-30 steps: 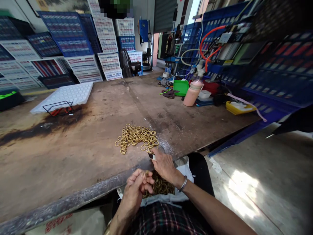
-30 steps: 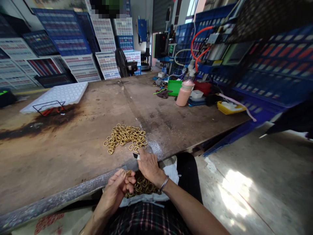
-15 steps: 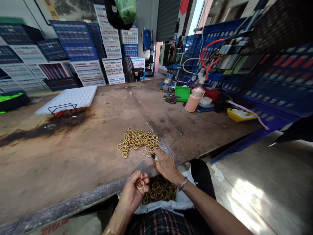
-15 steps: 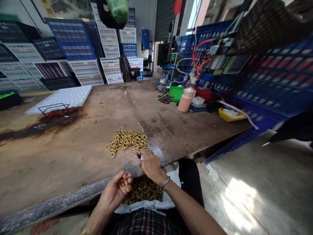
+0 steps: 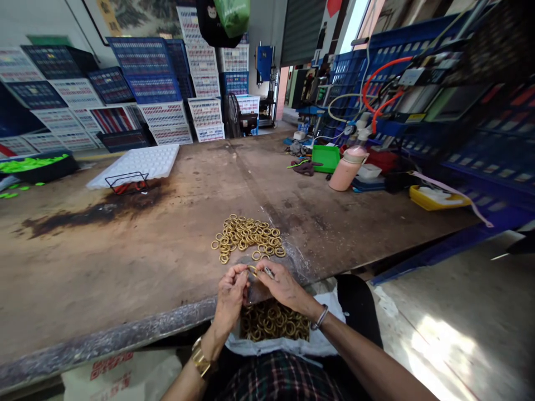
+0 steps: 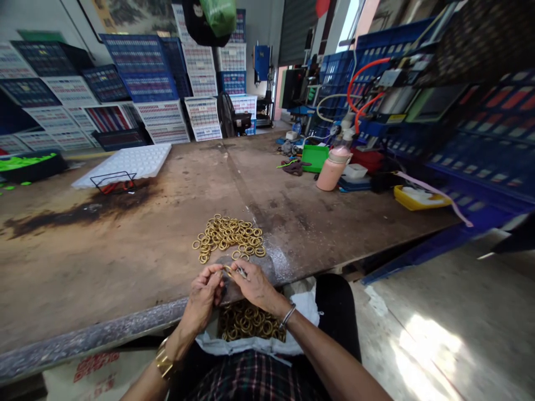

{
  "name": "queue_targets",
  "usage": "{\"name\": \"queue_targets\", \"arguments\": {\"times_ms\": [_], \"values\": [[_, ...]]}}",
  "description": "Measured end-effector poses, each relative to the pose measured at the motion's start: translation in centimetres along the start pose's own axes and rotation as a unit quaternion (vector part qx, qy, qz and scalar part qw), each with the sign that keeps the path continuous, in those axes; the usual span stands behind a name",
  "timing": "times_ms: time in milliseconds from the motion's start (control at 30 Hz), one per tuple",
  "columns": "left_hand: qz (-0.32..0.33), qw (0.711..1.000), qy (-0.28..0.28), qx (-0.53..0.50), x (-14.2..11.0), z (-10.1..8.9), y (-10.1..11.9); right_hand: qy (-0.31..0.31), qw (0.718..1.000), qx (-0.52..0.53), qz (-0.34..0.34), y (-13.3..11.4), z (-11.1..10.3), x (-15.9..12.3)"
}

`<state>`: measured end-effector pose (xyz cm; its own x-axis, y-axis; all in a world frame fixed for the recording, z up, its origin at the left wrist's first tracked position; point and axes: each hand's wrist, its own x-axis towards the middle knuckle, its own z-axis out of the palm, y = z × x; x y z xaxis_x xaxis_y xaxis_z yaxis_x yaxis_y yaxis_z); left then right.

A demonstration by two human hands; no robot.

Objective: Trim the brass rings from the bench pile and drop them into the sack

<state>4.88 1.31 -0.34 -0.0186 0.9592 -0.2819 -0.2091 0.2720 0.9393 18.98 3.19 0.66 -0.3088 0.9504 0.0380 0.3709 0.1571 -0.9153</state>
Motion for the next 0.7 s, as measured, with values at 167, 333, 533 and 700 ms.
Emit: {"name": "queue_targets", "arguments": {"times_ms": [167, 333, 533, 700], "values": [[-0.003, 1.000, -0.024, 0.008, 0.0, -0.2, 0.0, -0.029, 0.999, 0.003, -0.014, -0.5, 0.1, 0.2], [0.003, 1.000, -0.004, 0.018, -0.1, -0.2, 0.0, -0.020, 1.000, 0.007, 0.003, -0.6, 0.2, 0.6], [0.052, 0.995, 0.034, 0.078, -0.2, -0.1, -0.4, 0.002, 0.999, 0.025, 0.041, -0.6, 0.5, 1.3], [0.079, 0.991, 0.024, 0.108, -0.1, -0.1, -0.5, -0.007, 0.999, 0.025, 0.042, -0.8, 0.8, 1.8]]}}
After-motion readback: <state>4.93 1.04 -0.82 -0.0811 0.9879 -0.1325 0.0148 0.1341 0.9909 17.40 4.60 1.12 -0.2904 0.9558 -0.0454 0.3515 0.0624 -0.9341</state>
